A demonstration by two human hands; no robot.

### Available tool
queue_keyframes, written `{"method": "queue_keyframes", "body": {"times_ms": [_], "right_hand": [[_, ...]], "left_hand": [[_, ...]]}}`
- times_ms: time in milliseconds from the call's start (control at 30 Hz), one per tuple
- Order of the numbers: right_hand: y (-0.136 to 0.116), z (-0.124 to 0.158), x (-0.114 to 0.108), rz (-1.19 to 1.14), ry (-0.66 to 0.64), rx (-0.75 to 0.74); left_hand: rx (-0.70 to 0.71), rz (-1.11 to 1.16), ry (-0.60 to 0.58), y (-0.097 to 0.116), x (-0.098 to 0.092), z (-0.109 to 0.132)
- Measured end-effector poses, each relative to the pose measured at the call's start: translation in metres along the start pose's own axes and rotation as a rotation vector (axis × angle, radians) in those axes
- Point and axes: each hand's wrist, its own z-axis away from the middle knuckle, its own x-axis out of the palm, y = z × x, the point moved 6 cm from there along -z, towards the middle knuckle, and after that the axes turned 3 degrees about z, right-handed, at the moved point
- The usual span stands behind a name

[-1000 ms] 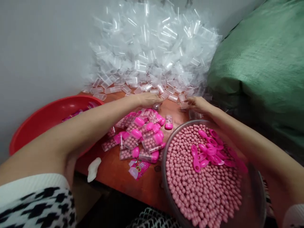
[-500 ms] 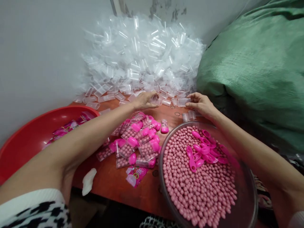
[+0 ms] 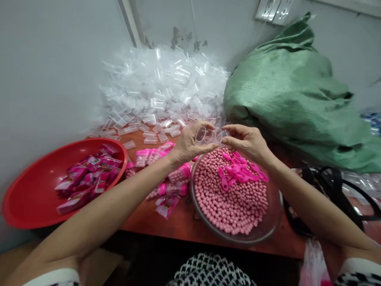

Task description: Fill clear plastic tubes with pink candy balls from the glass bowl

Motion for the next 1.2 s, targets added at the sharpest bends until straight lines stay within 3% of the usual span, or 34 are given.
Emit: {"method": "queue_keyframes", "body": {"times_ms": [267, 467, 567, 633, 767, 967, 1100, 1200], "right_hand": [[0.002, 0.057, -0.01, -0.28, -0.163, 0.007], [-0.01, 0.085, -0.029, -0.097, -0.182, -0.174], [-0.016, 0.094, -0.023, -0.057, -0.35, -0.259], [-0.016, 0.1, -0.017, -0.006, -0.453, -0.288], [-0.015, 0.109, -0.007, 0.137, -0.445, -0.348], [-0.002, 0.124, 0.021, 0.198, -0.221, -0.326], [0.01, 0.128, 0.015, 0.226, -0.094, -0.263], [0.019, 0.129, -0.005, 0.517, -0.217, -0.175]], "left_hand": [[-0.062, 0.096, -0.005, 0.013, 0.047, 0.026], [-0.151, 0.398, -0.239, 0.026, 0.086, 0.051], [-0.184, 0.514, -0.408, 0.031, 0.105, 0.063], [-0.202, 0.571, -0.459, 0.03, 0.113, 0.069], [-0.232, 0.668, -0.299, 0.017, 0.118, 0.073], [-0.409, 0.756, 0.025, -0.005, 0.129, 0.074], [-0.481, 0.543, 0.131, -0.018, 0.119, 0.074], [-0.422, 0.26, 0.076, -0.026, 0.098, 0.078]]}}
